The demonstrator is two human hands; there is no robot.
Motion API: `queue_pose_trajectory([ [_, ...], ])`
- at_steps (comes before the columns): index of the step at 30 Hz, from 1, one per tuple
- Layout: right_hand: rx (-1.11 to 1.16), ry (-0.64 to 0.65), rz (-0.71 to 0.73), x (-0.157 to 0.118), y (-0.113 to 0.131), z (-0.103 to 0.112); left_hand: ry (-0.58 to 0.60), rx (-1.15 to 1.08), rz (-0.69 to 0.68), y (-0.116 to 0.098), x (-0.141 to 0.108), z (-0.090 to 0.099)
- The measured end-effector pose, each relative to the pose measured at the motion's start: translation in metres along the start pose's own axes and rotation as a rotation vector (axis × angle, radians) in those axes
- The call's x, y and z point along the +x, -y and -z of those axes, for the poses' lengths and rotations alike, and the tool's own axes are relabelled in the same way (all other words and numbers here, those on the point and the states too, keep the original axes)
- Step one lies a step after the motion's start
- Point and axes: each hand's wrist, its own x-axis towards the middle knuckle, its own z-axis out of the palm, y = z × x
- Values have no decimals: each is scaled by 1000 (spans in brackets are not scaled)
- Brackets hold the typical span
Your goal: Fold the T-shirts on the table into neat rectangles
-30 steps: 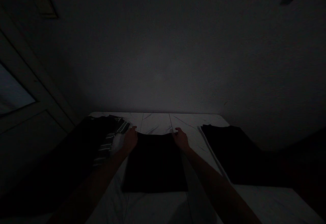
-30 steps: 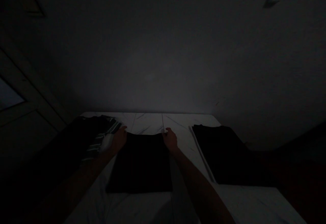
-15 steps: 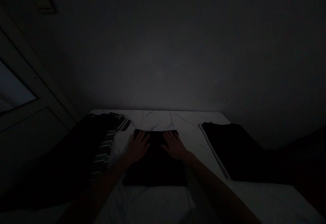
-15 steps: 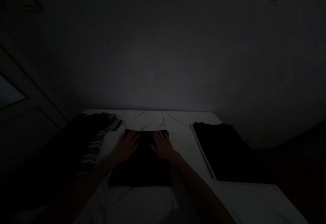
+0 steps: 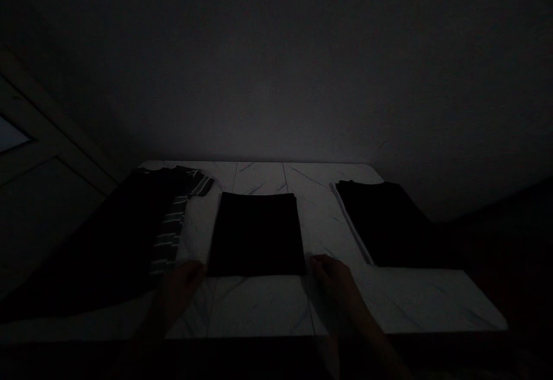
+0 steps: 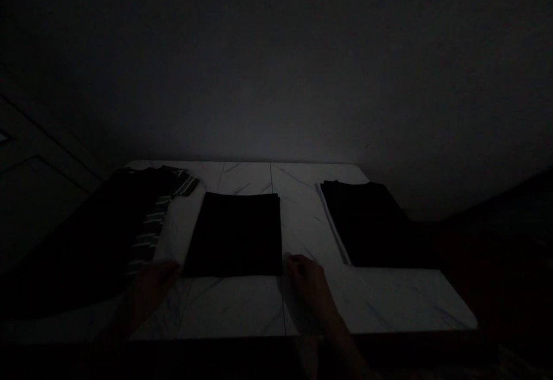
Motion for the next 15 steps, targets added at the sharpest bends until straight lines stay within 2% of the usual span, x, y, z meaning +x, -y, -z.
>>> queue_pose_trajectory([
  [2, 81, 43, -44, -19, 0, -9, -7, -66, 49, -2, -12, -5],
  [4, 141, 52, -70, -27, 4, -20, -31, -141, 95, -8, -15, -9],
  [7, 226, 35, -105, -25, 9, -29, -73, -257, 125, -19, -13, -12],
  [11, 318, 15, -128, -21, 10, -32, -130, -388, 185, -30, -15, -14],
  [15, 380, 69, -171, -20, 11, -34, -61, -591, 296, -39, -21, -15],
])
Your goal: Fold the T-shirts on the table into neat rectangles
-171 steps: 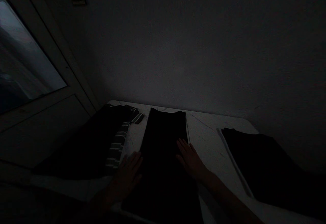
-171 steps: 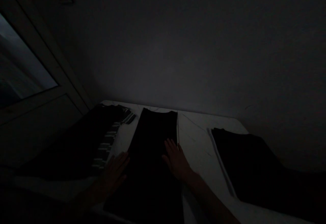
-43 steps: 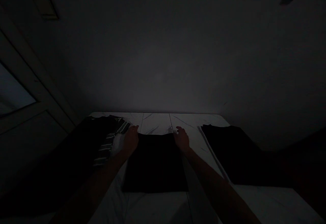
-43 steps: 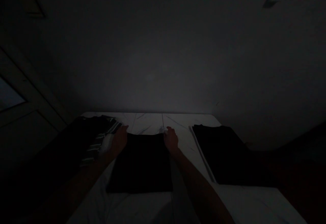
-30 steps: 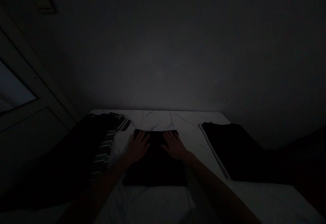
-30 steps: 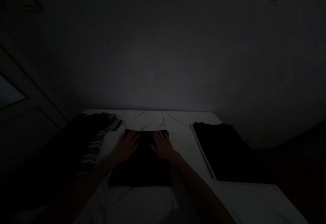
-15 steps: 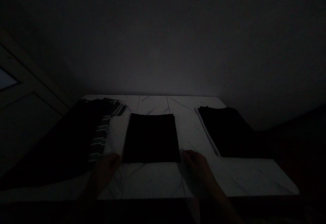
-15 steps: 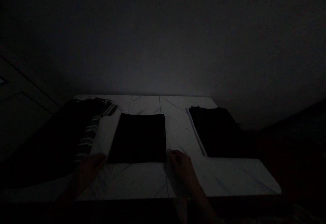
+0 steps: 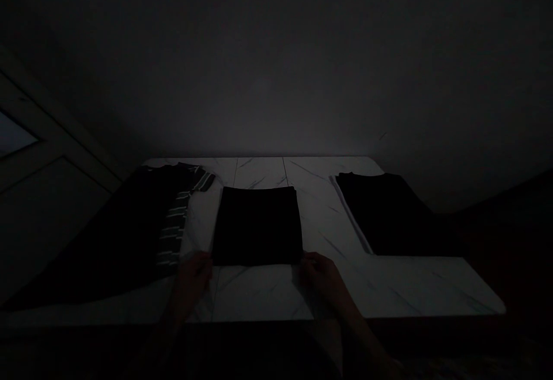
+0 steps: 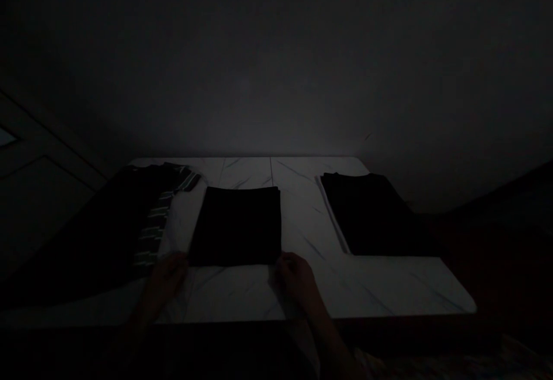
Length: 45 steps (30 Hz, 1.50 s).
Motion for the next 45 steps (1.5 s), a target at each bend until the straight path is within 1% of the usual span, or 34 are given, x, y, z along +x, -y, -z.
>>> queue_pose_trajectory([
  [3, 31, 52, -33, 2, 2, -2, 56, -118, 5, -5, -4, -1],
  [6, -8, 55, -13, 4, 4, -3, 44, -185, 19, -9, -4, -1],
  [9, -29, 39, 11, 4, 7, -2, 45, -179, 36, -10, -3, -1],
  [12, -15, 28, 14, 4, 8, -1, 76, -149, 53, -7, -2, -2],
  [16, -42, 52, -3, 5, 6, -1, 130, -150, 58, -1, -1, -3],
  [21, -31, 64, 3, 7, 9, -2, 157, -177, 131, -2, 1, -4],
  [23, -94, 56, 28, 9, 11, 0, 173, -180, 168, -4, 4, -2],
  [25, -206, 17, 75, 12, 14, 5, 143, -209, 180, -5, 7, 2],
  [28, -315, -54, 127, 16, 14, 13, 60, -271, 163, -2, 9, 8],
  [30, -344, -49, 129, 16, 13, 16, 37, -264, 138, 1, 8, 10],
  [33, -365, -29, 117, 13, 9, 15, 45, -191, 71, 5, 7, 7],
  [37, -364, -62, 95, 8, 6, 13, 41, -149, -8, 11, 6, 4],
  [41, -361, -112, 105, 2, 9, 14, 31, -122, -23, 16, 4, 4],
  [45, -392, -129, 105, -2, 14, 12, 55, 13, -41, 9, 0, 4],
])
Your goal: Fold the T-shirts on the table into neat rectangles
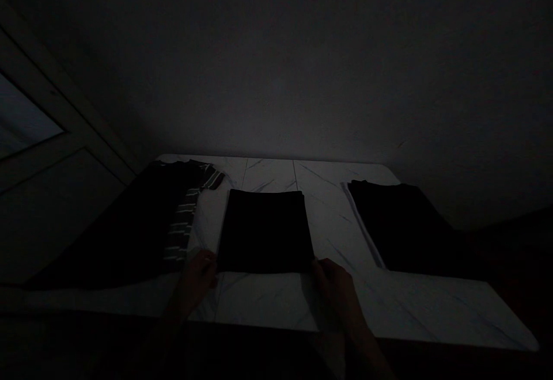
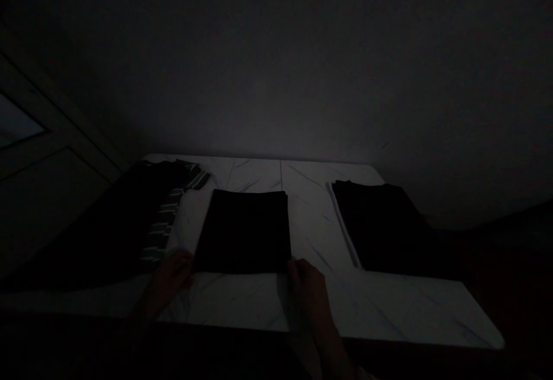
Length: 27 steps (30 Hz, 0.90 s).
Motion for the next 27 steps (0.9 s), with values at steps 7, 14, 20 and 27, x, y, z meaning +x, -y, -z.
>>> queue_pose_trajectory([
  [7, 44, -13, -34, 0, -5, -4, 29, 147, -77, -3, 0, -3],
  [14, -65, 70, -17, -19, -33, -5, 60, 358, -195, 22, -4, 19],
  [20, -130, -8, 96, 53, -1, 13, 21, 627, -292, -36, 80, 27],
  [27, -317, -234, 18, 160, 54, -4, -123, 759, -311, -101, 175, -11],
])
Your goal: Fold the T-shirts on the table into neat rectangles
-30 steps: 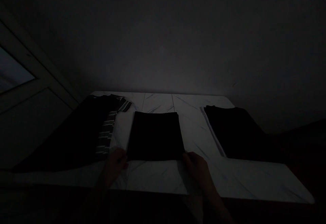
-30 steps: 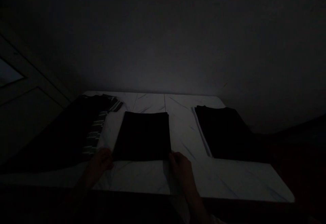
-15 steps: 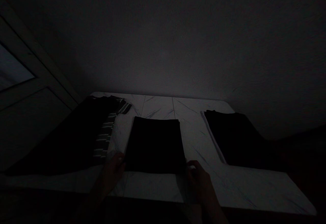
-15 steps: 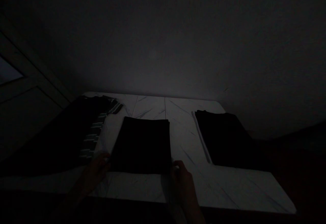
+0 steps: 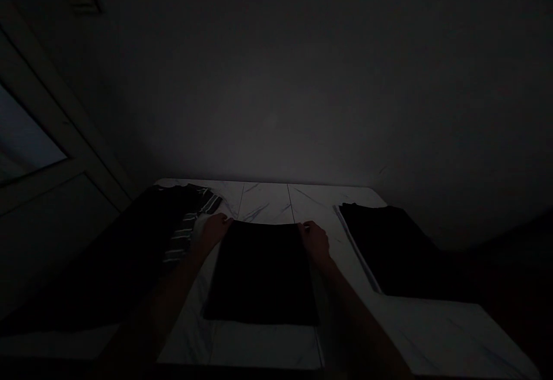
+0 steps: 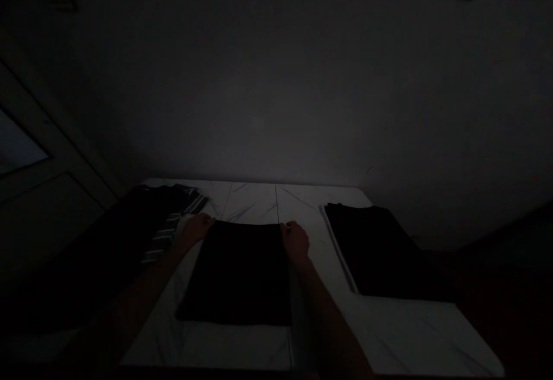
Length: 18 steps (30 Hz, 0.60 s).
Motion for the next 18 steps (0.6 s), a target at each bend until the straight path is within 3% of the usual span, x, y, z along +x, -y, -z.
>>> queue_pose_trajectory([
  [3, -10, 17, -5, 9, 6, -10, 2, 0, -4, 2, 7, -11],
  [9, 57, -50, 136, 10, -1, -19, -46, -40, -11, 5, 5, -22],
  [18, 53, -49, 42, 7, 7, -20, -107, -46, -2, -2, -1, -30],
])
